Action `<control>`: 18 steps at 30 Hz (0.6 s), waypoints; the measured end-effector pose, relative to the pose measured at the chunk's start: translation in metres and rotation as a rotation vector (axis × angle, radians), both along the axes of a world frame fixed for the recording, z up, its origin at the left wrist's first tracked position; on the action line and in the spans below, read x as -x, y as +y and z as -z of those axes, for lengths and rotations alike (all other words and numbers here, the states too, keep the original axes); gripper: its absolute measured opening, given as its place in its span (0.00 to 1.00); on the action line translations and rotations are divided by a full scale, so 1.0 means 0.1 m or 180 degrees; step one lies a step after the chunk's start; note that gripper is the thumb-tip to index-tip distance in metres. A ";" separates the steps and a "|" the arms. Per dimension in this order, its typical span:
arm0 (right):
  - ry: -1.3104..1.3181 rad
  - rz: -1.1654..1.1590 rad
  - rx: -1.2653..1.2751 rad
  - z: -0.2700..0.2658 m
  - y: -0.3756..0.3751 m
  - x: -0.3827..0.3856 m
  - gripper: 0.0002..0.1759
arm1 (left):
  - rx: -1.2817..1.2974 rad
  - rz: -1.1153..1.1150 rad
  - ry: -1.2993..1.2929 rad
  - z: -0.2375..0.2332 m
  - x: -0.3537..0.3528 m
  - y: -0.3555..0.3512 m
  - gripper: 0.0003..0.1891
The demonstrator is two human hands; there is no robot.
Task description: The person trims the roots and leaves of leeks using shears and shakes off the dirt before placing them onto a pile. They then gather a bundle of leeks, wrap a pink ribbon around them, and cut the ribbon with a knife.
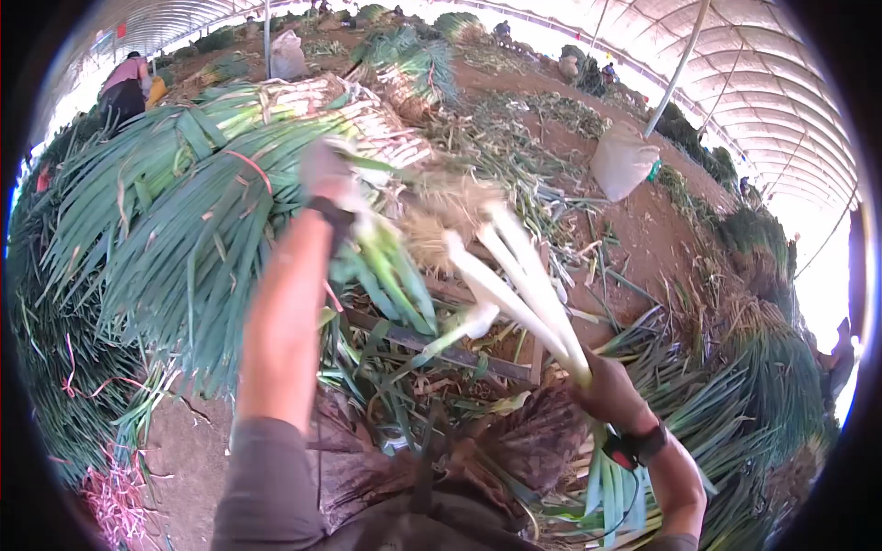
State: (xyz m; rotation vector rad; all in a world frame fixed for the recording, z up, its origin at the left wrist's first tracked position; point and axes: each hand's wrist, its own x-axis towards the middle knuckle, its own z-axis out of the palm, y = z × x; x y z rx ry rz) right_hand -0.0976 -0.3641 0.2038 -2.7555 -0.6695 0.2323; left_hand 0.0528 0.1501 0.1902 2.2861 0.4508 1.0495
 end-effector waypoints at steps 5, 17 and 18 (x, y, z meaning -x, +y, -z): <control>-0.0086 0.0451 -0.0242 0.25 -0.53 -0.08 0.32 | -0.0395 0.0562 0.0321 0.07 0.08 0.05 0.15; 0.0989 0.0749 -0.1093 0.14 -0.20 -0.17 0.28 | 0.4966 0.4404 -0.0135 1.49 0.23 -2.42 0.25; 0.1056 0.0765 -0.1130 0.13 -0.19 -0.15 0.28 | 0.5010 0.4550 0.0201 1.47 0.21 -2.37 0.25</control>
